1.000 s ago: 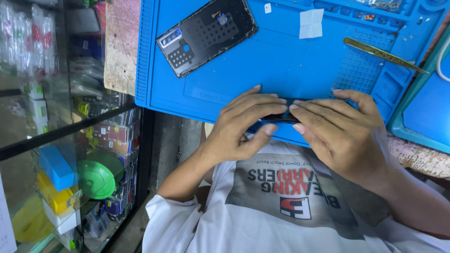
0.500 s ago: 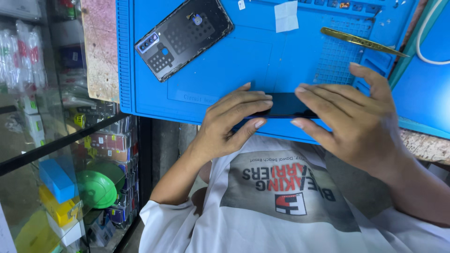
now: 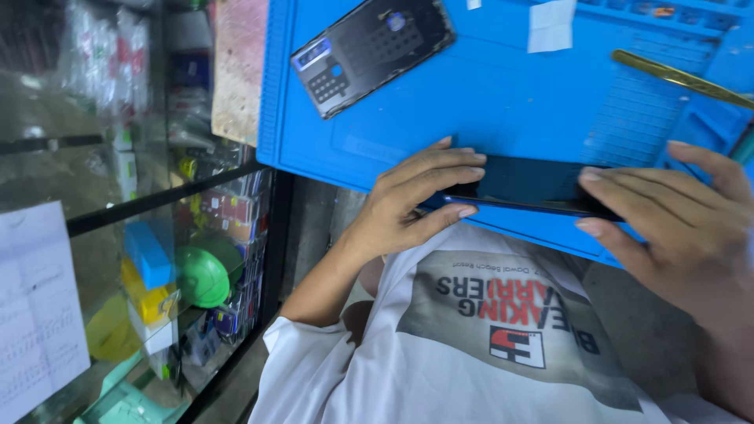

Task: The person disassembles a mobile phone using a tool, replaces internal components, reassembles the chassis, and connects a charger to verify the device powers on to the home screen. The person then inserts a SIM card tray by hand.

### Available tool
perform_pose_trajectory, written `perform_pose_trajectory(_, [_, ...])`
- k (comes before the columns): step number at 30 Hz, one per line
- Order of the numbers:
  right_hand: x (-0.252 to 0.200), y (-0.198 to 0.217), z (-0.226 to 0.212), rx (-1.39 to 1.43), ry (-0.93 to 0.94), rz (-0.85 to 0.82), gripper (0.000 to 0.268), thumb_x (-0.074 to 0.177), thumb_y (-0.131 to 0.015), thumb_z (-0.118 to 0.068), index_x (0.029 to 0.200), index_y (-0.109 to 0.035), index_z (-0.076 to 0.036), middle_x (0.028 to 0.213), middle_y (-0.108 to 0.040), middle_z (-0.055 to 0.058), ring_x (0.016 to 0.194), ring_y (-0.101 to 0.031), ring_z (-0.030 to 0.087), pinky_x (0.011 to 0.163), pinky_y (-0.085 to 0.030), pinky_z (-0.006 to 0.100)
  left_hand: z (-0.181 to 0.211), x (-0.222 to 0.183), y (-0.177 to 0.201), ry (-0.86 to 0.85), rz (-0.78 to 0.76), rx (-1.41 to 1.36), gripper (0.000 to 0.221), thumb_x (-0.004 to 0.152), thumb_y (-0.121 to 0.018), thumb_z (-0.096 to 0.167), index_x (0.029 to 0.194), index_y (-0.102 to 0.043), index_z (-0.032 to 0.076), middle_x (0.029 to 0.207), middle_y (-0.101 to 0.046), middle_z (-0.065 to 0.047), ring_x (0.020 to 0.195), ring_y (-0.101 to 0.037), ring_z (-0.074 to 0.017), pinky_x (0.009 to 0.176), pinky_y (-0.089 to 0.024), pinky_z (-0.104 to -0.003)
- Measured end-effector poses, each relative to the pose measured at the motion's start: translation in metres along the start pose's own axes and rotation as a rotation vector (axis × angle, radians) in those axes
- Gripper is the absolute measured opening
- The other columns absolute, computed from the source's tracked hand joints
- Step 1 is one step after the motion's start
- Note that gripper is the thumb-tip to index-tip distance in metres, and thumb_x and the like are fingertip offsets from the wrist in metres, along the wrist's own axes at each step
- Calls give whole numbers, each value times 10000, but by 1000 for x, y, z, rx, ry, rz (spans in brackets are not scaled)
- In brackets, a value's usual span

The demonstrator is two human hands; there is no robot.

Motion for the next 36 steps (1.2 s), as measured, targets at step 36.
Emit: perform_pose_trajectory(36, [-13,-27,0,584,49,504,378,1132,-489,-368,1188,-656,-33,1124,-756,106,1057,-745,242,981,-546,398,38,54,-41,-314,-26,442,157,971,-782,236,1098,-763,146,1037,-751,21,1046,-705,-154,1251,-233,-549])
Point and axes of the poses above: each hand's wrist, its own x-axis towards the middle knuckle, its own y-axis out of the back of the hand, z = x × y, the point moved 1 cm from there along x, towards the middle knuckle
